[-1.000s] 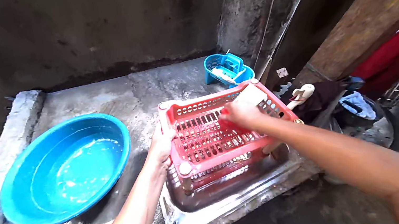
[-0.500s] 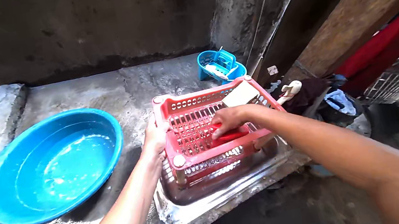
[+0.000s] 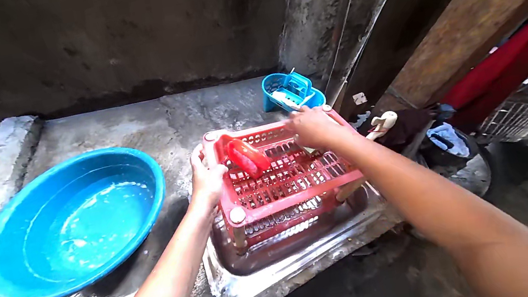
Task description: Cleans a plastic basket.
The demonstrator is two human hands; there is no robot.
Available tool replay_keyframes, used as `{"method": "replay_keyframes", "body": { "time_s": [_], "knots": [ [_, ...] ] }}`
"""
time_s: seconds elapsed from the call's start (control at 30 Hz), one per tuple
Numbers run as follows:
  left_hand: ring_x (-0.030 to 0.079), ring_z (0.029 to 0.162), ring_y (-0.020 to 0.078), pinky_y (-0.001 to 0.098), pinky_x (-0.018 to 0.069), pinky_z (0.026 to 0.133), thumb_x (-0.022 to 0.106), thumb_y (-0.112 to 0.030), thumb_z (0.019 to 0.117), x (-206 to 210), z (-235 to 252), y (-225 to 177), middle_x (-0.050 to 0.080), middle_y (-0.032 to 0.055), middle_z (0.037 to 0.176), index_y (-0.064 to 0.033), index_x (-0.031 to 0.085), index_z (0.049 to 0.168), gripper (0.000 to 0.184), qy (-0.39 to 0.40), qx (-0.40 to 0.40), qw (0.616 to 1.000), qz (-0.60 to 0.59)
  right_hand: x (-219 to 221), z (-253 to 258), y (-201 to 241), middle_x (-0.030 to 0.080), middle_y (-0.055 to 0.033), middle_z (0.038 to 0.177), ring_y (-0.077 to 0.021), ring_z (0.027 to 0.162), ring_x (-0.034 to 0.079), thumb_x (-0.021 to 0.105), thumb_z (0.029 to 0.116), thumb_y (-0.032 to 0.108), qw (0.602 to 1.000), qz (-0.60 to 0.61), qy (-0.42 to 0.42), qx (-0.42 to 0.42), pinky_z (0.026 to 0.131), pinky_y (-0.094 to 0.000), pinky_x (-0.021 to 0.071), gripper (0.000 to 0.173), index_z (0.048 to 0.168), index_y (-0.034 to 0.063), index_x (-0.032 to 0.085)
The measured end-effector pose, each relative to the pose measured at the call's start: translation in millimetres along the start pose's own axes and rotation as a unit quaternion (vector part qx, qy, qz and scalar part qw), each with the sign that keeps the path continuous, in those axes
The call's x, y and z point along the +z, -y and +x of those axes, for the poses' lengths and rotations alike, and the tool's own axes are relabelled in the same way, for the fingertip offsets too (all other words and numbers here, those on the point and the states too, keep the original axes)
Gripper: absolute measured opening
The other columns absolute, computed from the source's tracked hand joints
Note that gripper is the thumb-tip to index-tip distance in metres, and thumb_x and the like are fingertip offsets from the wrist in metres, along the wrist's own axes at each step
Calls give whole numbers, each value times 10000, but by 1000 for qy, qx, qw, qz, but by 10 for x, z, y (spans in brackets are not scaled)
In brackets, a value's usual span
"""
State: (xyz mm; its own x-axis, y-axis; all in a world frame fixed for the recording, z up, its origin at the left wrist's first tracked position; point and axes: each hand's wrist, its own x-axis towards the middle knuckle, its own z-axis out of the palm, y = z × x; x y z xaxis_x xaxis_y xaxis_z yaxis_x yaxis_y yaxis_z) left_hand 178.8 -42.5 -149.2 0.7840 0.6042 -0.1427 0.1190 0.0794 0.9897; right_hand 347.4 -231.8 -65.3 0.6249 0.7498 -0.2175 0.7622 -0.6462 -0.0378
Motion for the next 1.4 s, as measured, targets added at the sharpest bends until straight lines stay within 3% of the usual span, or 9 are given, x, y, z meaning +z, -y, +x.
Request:
{"method": "replay_keyframes", "body": {
  "time_s": [0.13, 0.3, 0.43, 0.53, 0.63, 0.83, 1.07, 1.17, 1.4],
  "knots": [
    [578, 1154, 264, 425, 544, 884, 575, 98, 890, 15, -7, -20, 371, 197, 1501, -116, 202, 1583, 816, 12, -1, 1000, -8, 288, -119, -332, 555, -284, 1395, -548, 1337, 440, 746, 841, -31, 992, -108, 27, 62, 1013, -746, 360, 657, 1444, 179, 591],
    [635, 1013, 209, 366, 567, 804, 543, 67, 948, 15, -36, -58, 511, 195, 1343, -134, 217, 1587, 744, 29, -19, 999, -23, 166, 11, 366, 613, -233, 1374, -418, 1306, 558, 639, 984, 197, 988, 133, -62, -56, 1095, -619, 405, 474, 1431, 54, 576],
    [613, 1100, 230, 390, 560, 860, 554, 78, 927, 19, -51, -68, 463, 199, 1408, -111, 205, 1581, 766, 14, 3, 1000, 10, 392, 289, 968, 596, -230, 1361, -430, 1290, 546, 771, 909, 269, 993, 78, -27, -90, 1003, -583, 490, 752, 1546, 89, 414],
    [353, 1454, 370, 546, 362, 1141, 685, -9, 879, -103, -1, -82, 243, 219, 1639, -76, 199, 1615, 885, -14, 123, 972, 200, 360, 245, 914, 637, -239, 1251, -436, 1185, 610, 812, 854, 207, 995, 90, -19, -44, 940, -605, 511, 785, 1526, 94, 421],
    [172, 1527, 471, 675, 208, 1182, 702, -137, 900, -109, -1, -324, 210, 218, 1667, -91, 378, 1567, 743, 28, 275, 874, 399, 124, 15, 464, 687, -240, 1120, -390, 1022, 684, 760, 901, 210, 959, 266, -93, 8, 895, -603, 539, 674, 1478, 33, 459],
    [401, 1434, 407, 641, 357, 1100, 671, -176, 961, 977, 168, -805, 458, 174, 1547, -105, 577, 1433, 486, 314, 385, 698, 516, -388, -707, -317, 655, -154, 1161, -232, 894, 703, 593, 1016, 350, 782, 564, -230, 137, 743, -419, 605, 631, 1533, 115, 317],
    [462, 1339, 538, 716, 409, 1006, 709, -205, 958, 1989, 383, -465, 363, 265, 1587, -274, 275, 1629, 803, 416, 301, 612, 601, -267, -1357, -451, 666, -105, 1100, -148, 852, 708, 666, 943, 241, 764, 558, -306, 105, 733, -329, 618, 651, 1506, 99, 372],
    [585, 1168, 524, 701, 476, 936, 672, -38, 918, 1951, 468, -453, 519, 283, 1404, -303, 303, 1616, 833, 420, 311, 611, 594, -213, -1606, -497, 651, -100, 1152, -125, 896, 703, 670, 934, 187, 774, 547, -304, 94, 775, -307, 618, 642, 1500, 84, 385],
    [652, 1064, 449, 677, 510, 854, 674, -126, 954, 833, 193, -1049, 624, 190, 1311, -260, 488, 1526, 616, 348, 349, 587, 642, -32, -2163, -800, 669, -50, 1106, -80, 852, 697, 658, 930, 201, 790, 515, -302, 142, 727, -268, 611, 624, 1490, 109, 399]
  ]
}}
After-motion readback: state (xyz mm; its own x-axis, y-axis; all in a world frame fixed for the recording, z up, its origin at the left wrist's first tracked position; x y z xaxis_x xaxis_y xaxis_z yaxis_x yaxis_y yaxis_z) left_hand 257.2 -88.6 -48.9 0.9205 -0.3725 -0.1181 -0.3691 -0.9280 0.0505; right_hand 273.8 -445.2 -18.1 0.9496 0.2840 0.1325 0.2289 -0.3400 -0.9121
